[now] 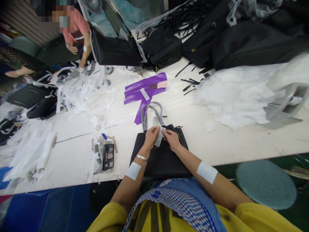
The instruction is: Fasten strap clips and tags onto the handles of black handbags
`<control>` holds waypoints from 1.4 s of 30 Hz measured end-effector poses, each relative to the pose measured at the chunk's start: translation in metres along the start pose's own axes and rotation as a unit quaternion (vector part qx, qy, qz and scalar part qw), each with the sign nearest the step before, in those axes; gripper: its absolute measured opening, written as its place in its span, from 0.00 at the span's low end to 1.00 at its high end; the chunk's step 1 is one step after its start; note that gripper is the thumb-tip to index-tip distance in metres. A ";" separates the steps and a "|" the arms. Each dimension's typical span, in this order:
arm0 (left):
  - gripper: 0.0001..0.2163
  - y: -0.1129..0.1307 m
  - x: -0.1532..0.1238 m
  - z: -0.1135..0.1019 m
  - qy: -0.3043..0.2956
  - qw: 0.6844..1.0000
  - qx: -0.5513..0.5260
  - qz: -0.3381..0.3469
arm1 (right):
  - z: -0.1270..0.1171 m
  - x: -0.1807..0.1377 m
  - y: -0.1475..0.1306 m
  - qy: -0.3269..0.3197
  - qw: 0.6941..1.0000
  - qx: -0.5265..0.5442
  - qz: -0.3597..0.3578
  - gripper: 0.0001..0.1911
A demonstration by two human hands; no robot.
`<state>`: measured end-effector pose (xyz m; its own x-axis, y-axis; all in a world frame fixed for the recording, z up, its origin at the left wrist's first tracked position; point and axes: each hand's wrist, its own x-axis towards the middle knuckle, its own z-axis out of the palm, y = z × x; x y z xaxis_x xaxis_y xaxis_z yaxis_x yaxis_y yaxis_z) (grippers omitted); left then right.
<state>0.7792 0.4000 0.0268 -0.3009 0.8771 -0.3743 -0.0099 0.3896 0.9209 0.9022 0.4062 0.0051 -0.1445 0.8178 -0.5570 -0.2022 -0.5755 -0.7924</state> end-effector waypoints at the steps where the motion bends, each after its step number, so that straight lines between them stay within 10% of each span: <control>1: 0.13 0.000 -0.005 -0.002 -0.001 1.000 0.005 -0.008 | 0.000 0.000 0.000 -0.005 1.000 0.001 0.000 0.21; 12: 0.11 -0.018 -0.027 -0.002 0.072 0.995 0.065 0.036 | 0.001 -0.001 0.001 -0.014 0.998 -0.054 -0.002 0.20; 20: 0.06 -0.005 -0.041 -0.010 0.060 0.921 0.314 0.221 | 0.001 -0.010 -0.010 -0.063 0.996 0.028 0.053 0.20; 27: 0.07 0.003 -0.051 -0.016 0.032 0.863 0.438 0.251 | 0.000 -0.018 -0.010 -0.076 0.997 -0.011 0.012 0.19; 35: 0.12 0.004 -0.048 -0.018 0.042 0.991 0.117 0.055 | -0.003 -0.010 -0.004 -0.073 0.993 -0.079 -0.050 0.18; 42: 0.18 -0.004 -0.048 -0.012 0.005 0.994 -0.047 -0.098 | -0.001 -0.014 -0.015 -0.101 0.961 -0.228 -0.121 0.15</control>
<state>0.7826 0.3526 0.0420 -0.2938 0.7841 -0.5467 -0.1581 0.5242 0.8368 0.9081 0.4038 0.0248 -0.3418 0.8836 -0.3202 0.1846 -0.2710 -0.9447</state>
